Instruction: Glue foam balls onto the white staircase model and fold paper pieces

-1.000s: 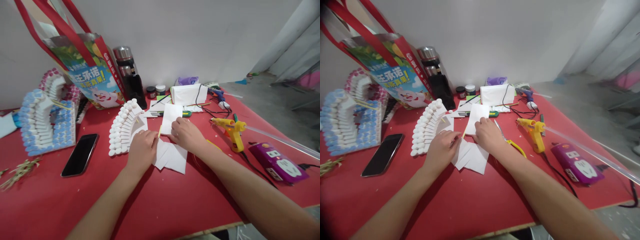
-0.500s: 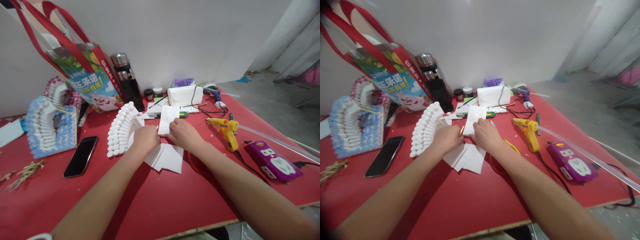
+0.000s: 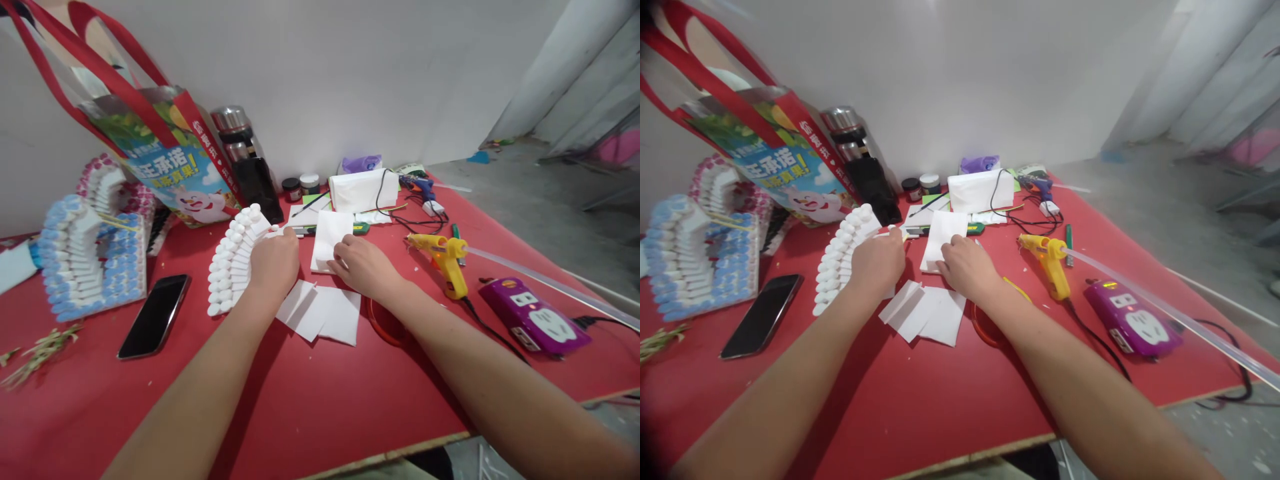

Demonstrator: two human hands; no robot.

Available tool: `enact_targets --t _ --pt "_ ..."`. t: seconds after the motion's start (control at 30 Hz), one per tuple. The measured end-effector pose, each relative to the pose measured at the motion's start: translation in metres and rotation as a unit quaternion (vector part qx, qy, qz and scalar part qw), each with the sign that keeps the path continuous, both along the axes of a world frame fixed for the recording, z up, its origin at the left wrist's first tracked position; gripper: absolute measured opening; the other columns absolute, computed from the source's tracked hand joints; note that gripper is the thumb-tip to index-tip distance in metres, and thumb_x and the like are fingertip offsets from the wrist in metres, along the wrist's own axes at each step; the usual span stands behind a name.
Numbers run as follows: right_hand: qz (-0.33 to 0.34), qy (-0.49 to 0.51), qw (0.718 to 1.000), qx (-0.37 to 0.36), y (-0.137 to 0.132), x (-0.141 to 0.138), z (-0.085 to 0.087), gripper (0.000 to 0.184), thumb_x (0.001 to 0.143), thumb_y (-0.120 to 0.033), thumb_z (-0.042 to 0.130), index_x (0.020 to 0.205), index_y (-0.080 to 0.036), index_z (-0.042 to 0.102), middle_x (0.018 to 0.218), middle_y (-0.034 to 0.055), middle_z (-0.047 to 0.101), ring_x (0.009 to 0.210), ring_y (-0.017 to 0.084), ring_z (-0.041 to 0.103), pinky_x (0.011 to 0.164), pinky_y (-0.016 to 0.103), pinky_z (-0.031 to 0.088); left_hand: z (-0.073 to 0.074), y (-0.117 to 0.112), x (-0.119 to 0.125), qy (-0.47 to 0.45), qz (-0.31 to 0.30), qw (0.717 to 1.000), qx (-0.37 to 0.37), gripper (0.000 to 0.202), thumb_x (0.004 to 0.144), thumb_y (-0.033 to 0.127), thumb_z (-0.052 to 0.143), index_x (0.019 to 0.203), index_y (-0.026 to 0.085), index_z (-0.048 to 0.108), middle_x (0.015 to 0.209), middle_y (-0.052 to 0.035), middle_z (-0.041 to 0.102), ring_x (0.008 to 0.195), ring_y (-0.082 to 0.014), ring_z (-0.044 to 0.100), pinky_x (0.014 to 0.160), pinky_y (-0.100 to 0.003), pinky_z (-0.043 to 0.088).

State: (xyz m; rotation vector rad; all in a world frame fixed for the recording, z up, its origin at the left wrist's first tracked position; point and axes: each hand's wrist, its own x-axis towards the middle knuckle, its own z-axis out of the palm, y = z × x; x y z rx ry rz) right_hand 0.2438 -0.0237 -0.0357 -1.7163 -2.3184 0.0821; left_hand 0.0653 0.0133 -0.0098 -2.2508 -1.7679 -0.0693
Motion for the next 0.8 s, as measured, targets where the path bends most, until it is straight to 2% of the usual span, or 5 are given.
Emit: enact_targets --t 0.27,0.4,0.53,0.67,0.8 --pt "-0.039 0.095 0.99 0.102 0.004 0.01 0.003 0.027 0.102 -0.023 0.05 0.083 -0.014 0.067 0.091 0.0122 0.068 0.082 0.022 0.062 0.069 0.034 0.038 -0.001 0.006 0.012 -0.019 -0.014 1.0 0.009 0.029 0.097 0.014 0.04 0.116 0.005 0.061 0.09 -0.0231 0.074 0.089 -0.0392 0.075 0.072 -0.042 0.053" --pt "-0.045 0.373 0.909 0.181 0.007 0.022 0.014 0.019 0.094 -0.023 0.059 0.076 -0.02 0.058 0.074 0.0024 0.062 0.067 0.016 0.054 0.064 0.031 0.039 0.006 -0.012 0.004 -0.161 -0.072 0.983 0.056 0.027 0.1 0.033 0.052 0.111 0.012 0.064 0.105 -0.0182 0.074 0.095 -0.0361 0.072 0.078 -0.044 0.053" --pt "0.005 0.661 0.747 0.076 0.01 0.027 0.025 0.029 0.089 -0.034 0.071 0.069 -0.022 0.054 0.065 -0.0037 0.048 0.063 0.013 0.049 0.064 0.029 0.046 0.004 -0.03 -0.01 -0.481 -0.101 0.871 -0.014 0.036 0.096 0.049 0.062 0.116 0.019 0.064 0.115 -0.01 0.073 0.079 -0.0208 0.071 0.069 -0.035 0.055" --pt "0.023 0.791 0.611 -0.008 0.012 0.029 0.028 0.024 0.08 -0.04 0.081 0.08 -0.025 0.063 0.078 -0.0031 0.061 0.072 0.014 0.059 0.075 0.031 0.055 -0.014 -0.033 -0.016 -0.681 -0.109 0.719 -0.084 0.048 0.093 0.052 0.067 0.127 0.02 0.058 0.134 -0.0138 0.064 0.106 -0.0253 0.07 0.075 -0.037 0.063" --pt "0.015 0.78 0.619 -0.093 0.009 0.035 0.031 0.02 0.089 -0.045 0.068 0.096 -0.027 0.07 0.09 0.0009 0.074 0.092 0.022 0.071 0.083 0.038 0.059 -0.024 -0.034 -0.019 -0.725 -0.132 0.669 -0.096 0.06 0.089 0.051 0.074 0.138 0.023 0.054 0.154 -0.0153 0.053 0.142 -0.0312 0.052 0.11 -0.048 0.051"
